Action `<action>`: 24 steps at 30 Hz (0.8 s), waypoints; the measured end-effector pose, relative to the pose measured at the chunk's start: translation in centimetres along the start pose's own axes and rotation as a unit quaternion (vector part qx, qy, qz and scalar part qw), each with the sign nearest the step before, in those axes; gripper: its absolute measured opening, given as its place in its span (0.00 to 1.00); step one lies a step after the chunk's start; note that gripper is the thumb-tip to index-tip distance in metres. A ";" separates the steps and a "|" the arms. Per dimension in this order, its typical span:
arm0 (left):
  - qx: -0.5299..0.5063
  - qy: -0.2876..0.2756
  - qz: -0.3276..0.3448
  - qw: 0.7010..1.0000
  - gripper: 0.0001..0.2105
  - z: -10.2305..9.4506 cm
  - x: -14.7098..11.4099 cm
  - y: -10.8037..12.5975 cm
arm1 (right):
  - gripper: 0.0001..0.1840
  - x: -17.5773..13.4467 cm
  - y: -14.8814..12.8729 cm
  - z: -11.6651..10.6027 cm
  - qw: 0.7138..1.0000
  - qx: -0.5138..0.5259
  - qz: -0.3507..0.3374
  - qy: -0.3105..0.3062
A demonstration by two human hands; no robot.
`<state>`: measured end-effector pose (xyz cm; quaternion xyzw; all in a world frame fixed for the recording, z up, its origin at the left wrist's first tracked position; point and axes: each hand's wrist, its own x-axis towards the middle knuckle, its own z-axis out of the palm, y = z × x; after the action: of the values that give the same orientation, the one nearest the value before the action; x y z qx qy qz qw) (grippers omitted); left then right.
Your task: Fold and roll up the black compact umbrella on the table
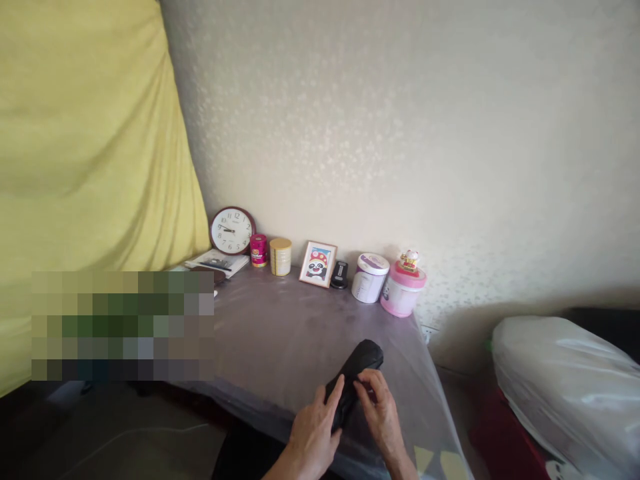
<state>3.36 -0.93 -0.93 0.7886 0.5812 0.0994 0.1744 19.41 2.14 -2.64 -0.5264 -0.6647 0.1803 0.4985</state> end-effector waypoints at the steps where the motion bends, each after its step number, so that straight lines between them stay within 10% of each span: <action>1: 0.009 -0.001 0.000 1.000 0.42 0.0 0.0 0.0 | 0.10 -0.2 0.1 -0.2 1.000 0.014 0.009 -0.004; 16: 0.067 0.000 -0.002 0.998 0.36 0.3 -0.7 0.7 | 0.14 1.8 -2.6 -1.1 0.980 0.115 0.107 -0.118; 24: 0.027 -0.021 -0.012 0.999 0.37 0.0 -0.8 0.7 | 0.08 3.7 -2.0 0.7 0.991 -0.058 0.021 -0.122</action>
<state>3.74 -1.88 -0.65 0.7881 0.5892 0.0650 0.1661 18.01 4.85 0.31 -0.5423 -0.7188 0.2151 0.3782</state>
